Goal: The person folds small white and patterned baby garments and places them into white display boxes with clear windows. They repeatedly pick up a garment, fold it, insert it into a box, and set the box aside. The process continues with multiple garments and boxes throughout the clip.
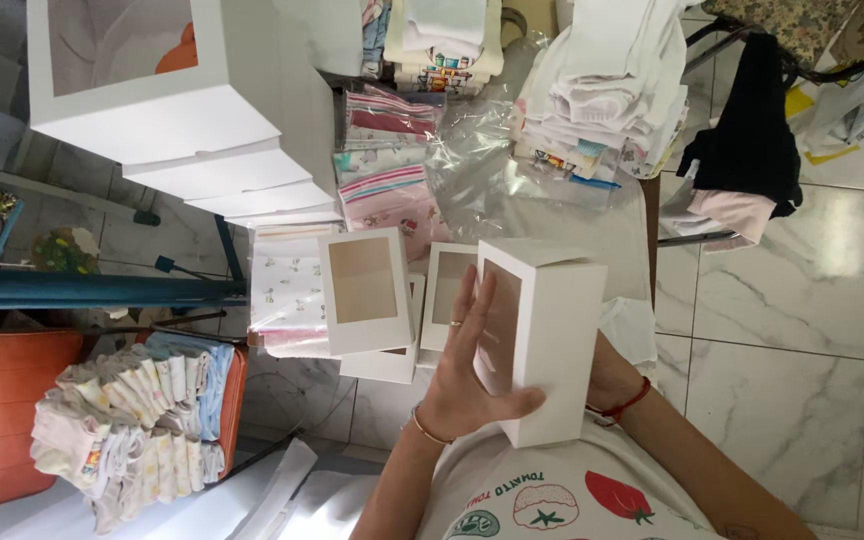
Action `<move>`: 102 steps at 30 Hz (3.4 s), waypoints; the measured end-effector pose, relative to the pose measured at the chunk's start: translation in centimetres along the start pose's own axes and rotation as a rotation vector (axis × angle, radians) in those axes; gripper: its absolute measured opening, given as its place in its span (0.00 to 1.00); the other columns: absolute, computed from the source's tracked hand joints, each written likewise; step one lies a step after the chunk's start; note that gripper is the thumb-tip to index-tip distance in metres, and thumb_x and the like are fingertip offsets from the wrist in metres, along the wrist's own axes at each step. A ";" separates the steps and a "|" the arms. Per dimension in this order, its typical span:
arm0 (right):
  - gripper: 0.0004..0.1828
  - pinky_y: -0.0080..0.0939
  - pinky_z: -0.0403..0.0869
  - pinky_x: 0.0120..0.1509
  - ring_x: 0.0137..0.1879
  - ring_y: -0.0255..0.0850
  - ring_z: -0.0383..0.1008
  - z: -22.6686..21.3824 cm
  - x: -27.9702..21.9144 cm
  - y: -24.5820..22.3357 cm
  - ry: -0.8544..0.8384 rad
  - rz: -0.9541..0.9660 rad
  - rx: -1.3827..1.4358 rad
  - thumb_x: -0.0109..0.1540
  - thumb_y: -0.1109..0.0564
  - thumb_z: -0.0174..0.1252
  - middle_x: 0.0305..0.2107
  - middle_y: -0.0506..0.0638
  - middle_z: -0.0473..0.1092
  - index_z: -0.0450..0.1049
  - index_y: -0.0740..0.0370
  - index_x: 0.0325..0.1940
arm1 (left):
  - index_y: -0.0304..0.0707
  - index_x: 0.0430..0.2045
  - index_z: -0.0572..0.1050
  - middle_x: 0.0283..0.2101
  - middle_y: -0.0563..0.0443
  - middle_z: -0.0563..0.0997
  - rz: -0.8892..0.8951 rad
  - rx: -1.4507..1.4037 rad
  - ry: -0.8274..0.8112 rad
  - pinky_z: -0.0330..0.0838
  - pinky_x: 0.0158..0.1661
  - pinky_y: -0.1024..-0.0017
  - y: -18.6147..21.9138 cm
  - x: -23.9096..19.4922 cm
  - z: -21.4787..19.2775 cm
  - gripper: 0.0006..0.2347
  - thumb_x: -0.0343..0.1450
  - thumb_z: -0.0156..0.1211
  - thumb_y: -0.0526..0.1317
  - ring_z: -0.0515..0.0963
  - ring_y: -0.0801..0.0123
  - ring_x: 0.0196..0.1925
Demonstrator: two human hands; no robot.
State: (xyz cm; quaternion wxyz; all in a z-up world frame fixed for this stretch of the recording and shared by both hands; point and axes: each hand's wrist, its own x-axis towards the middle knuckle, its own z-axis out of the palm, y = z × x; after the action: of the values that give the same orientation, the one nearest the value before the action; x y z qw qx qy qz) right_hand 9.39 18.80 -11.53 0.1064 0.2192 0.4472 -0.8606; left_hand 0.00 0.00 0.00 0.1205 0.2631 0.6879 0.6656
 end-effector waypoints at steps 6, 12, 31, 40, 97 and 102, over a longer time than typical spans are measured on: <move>0.37 0.59 0.64 0.52 0.51 0.54 0.64 -2.1 0.5 0.6 0.034 -0.017 -0.009 0.48 0.52 0.47 0.50 0.62 0.60 0.52 0.63 0.60 | 0.27 0.54 0.53 0.55 0.42 0.60 0.057 0.047 0.024 0.47 0.59 0.65 0.1 -0.1 0.5 0.45 0.45 0.67 0.51 0.42 0.47 0.64; 0.39 0.60 0.64 0.52 0.50 0.55 0.64 -12.4 6.4 7.4 0.043 -0.029 -0.024 0.44 0.52 0.49 0.49 0.63 0.61 0.53 0.64 0.59 | 0.31 0.55 0.53 0.55 0.41 0.58 0.050 0.061 0.006 0.45 0.59 0.63 -0.4 -0.4 -0.3 0.45 0.43 0.69 0.47 0.41 0.45 0.64; 0.48 0.62 0.63 0.53 0.48 0.57 0.64 -1.0 2.5 0.4 0.029 -0.021 -0.087 0.33 0.52 0.56 0.45 0.66 0.63 0.56 0.66 0.57 | 0.38 0.58 0.38 0.55 0.41 0.60 -0.220 0.084 0.098 0.39 0.56 0.45 1.8 -0.7 -0.8 0.54 0.40 0.64 0.56 0.60 0.52 0.56; 0.52 0.63 0.62 0.53 0.47 0.58 0.65 -3.3 0.8 -1.2 0.151 -0.065 -0.115 0.27 0.52 0.60 0.43 0.67 0.64 0.58 0.68 0.55 | 0.40 0.59 0.38 0.45 0.38 0.69 -0.462 0.511 0.121 0.69 0.42 0.62 -1.9 -1.3 0.2 0.58 0.36 0.60 0.65 0.74 0.50 0.40; 0.18 0.49 0.50 0.59 0.42 0.37 0.57 4.1 5.0 2.6 -0.010 -1.460 -1.693 0.53 0.49 0.55 0.34 0.45 0.56 0.60 0.41 0.45 | 0.40 0.59 0.41 0.58 0.43 0.59 -0.520 -0.115 0.279 0.62 0.49 0.61 -10.6 -2.7 -2.5 0.35 0.56 0.43 0.22 0.58 0.56 0.59; 0.18 0.50 0.56 0.55 0.42 0.39 0.63 4.0 4.2 -0.5 -0.194 -1.283 -1.697 0.56 0.51 0.50 0.34 0.46 0.60 0.63 0.45 0.50 | 0.43 0.52 0.51 0.49 0.40 0.70 -0.511 0.206 0.434 0.65 0.46 0.61 -8.4 -0.7 -3.5 0.28 0.57 0.40 0.23 0.66 0.52 0.53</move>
State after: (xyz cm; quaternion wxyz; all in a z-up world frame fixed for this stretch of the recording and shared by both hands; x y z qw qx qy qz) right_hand 4.40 15.84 -11.15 -0.2136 -0.2722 0.9215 -0.1767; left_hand -2.90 -3.13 -8.09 0.1069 -0.0542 0.8047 0.5814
